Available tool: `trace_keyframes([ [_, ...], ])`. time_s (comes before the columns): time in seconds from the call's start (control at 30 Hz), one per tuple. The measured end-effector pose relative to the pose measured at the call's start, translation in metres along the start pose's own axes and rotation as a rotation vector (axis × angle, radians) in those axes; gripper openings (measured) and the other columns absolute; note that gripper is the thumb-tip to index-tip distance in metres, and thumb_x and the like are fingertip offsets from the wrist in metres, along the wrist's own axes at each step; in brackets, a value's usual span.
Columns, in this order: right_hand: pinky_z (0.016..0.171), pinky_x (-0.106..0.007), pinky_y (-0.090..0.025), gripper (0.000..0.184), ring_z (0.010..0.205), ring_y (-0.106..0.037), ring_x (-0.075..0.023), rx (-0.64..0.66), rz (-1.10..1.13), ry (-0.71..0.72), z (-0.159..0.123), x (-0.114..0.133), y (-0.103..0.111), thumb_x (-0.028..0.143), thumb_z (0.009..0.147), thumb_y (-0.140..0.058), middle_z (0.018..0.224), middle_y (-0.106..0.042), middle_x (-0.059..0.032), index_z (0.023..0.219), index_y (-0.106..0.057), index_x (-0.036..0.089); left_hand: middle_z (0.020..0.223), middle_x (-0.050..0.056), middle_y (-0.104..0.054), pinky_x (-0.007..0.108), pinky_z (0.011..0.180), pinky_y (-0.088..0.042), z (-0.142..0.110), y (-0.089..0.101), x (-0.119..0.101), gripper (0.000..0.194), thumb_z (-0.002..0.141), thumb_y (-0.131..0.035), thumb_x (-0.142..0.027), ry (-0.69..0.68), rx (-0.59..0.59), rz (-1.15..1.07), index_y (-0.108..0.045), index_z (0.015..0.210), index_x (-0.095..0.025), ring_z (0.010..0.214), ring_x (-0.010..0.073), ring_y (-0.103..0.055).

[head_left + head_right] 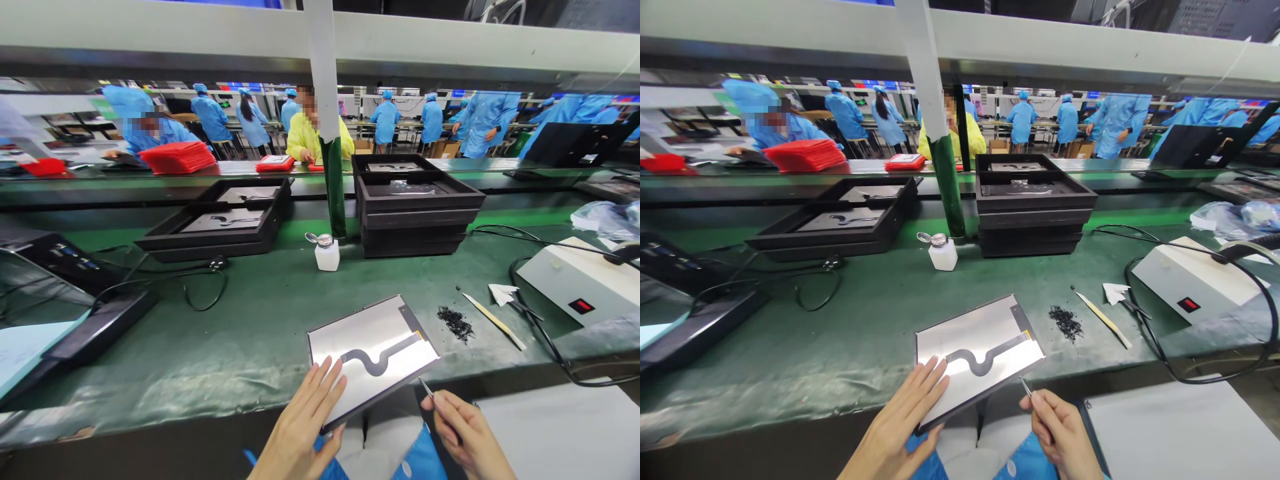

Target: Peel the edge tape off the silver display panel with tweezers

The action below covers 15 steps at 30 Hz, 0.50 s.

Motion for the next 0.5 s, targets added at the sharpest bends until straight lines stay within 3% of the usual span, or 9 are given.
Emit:
trace_keyframes([
  [0.2, 0.039, -0.018, -0.008, 0.055, 0.039, -0.012, -0.0009, -0.040, 0.025, 0.022, -0.002, 0.007, 0.004, 0.066, 0.067, -0.077, 0.048, -0.034, 0.0103, 0.077, -0.072, 0.012, 0.146, 0.011, -0.048, 0.043, 0.109, -0.044, 0.000, -0.001, 0.001, 0.057, 0.091, -0.049, -0.014, 0.009, -0.003, -0.010, -0.038, 0.147, -0.017, 0.138, 0.0283, -0.040],
  [0.5, 0.037, -0.019, -0.005, 0.056, 0.036, -0.010, 0.0005, -0.043, 0.032, 0.058, 0.009, -0.003, 0.023, 0.068, 0.067, -0.075, 0.046, -0.033, 0.0111, 0.078, -0.073, 0.013, 0.148, 0.012, -0.047, 0.043, 0.111, -0.042, -0.003, -0.003, 0.001, 0.054, 0.091, -0.049, -0.014, -0.001, 0.004, 0.003, -0.042, 0.144, -0.013, 0.140, 0.0284, -0.038],
])
Point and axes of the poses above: each hand's wrist, its own z-axis towards the middle knuckle, its own y-axis out of the back of the hand, x = y × z, the point moved 5 cm from there along z, towards the middle knuckle
